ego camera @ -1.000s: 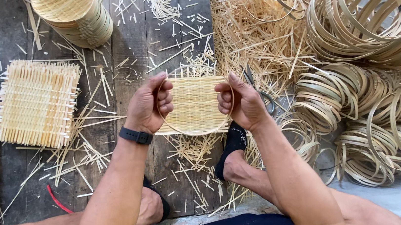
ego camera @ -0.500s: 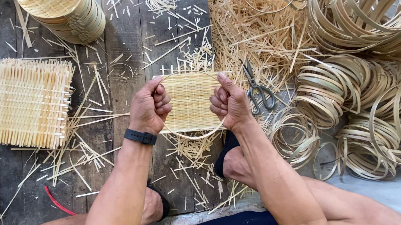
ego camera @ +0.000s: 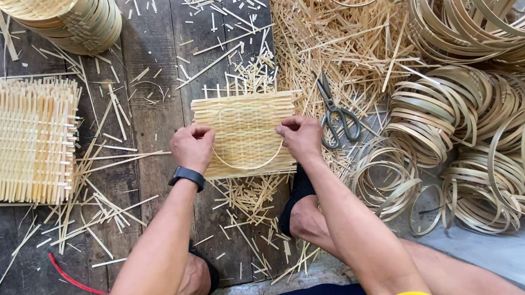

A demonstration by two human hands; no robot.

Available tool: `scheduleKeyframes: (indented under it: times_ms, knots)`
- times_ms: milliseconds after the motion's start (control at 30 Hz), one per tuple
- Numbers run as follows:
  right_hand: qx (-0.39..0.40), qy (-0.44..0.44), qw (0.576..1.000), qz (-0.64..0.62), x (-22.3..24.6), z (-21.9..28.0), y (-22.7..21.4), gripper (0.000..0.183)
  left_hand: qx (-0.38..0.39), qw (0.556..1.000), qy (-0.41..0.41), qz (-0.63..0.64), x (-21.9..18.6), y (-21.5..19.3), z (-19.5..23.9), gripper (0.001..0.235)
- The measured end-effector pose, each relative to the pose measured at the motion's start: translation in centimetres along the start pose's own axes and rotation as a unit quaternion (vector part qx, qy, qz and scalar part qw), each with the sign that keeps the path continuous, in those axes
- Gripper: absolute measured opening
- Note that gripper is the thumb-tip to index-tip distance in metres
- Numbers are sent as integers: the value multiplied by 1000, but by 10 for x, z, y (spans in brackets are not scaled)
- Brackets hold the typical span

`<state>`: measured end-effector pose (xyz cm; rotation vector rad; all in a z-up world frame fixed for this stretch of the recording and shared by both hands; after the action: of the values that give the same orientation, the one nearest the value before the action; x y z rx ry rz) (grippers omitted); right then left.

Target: The person sits on the floor and repeatedly assembles small round bamboo baskets. They place a woven bamboo mat over a circular wooden mold, fit a bamboo ring around the edge, and trim the excess mat with shears. Finished baskets are stacked nearby.

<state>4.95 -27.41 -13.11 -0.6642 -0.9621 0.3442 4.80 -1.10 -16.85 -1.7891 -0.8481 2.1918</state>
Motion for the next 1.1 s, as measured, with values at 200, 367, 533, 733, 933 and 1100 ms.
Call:
scheduleKeyframes:
  times_ms: [200,367,533,733,933,1100]
  knots:
    - [-47,-68,996,39,-25,-2,23,15,27,999,-35,-25,14,9,3,12]
    - [-13,-35,999,33,-30,-7,25,15,45,992,-111,-47,11,5,-1,13]
    - [-22,-40,998,46,-23,-11,25,17,44,995,-84,-29,24,5,-2,12]
    - [-31,-52,997,47,-20,-7,23,15,75,992,-88,39,44,11,-6,11]
    - [-20,-54,998,18,-24,-11,24,18,117,977,-156,88,58,14,-16,14]
    - [9,-42,999,19,-26,-15,23,18,106,983,-132,72,53,11,-18,21]
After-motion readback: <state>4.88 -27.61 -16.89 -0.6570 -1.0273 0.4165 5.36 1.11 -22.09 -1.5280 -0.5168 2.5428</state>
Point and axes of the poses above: each hand's wrist, its own z-axis away from the middle knuckle, its own y-axis out of the palm, x = y × z, the point moved 2 cm from there along -z, towards the middle knuckle, and after that the axes turned 3 degrees about z, right-handed, at the moved point
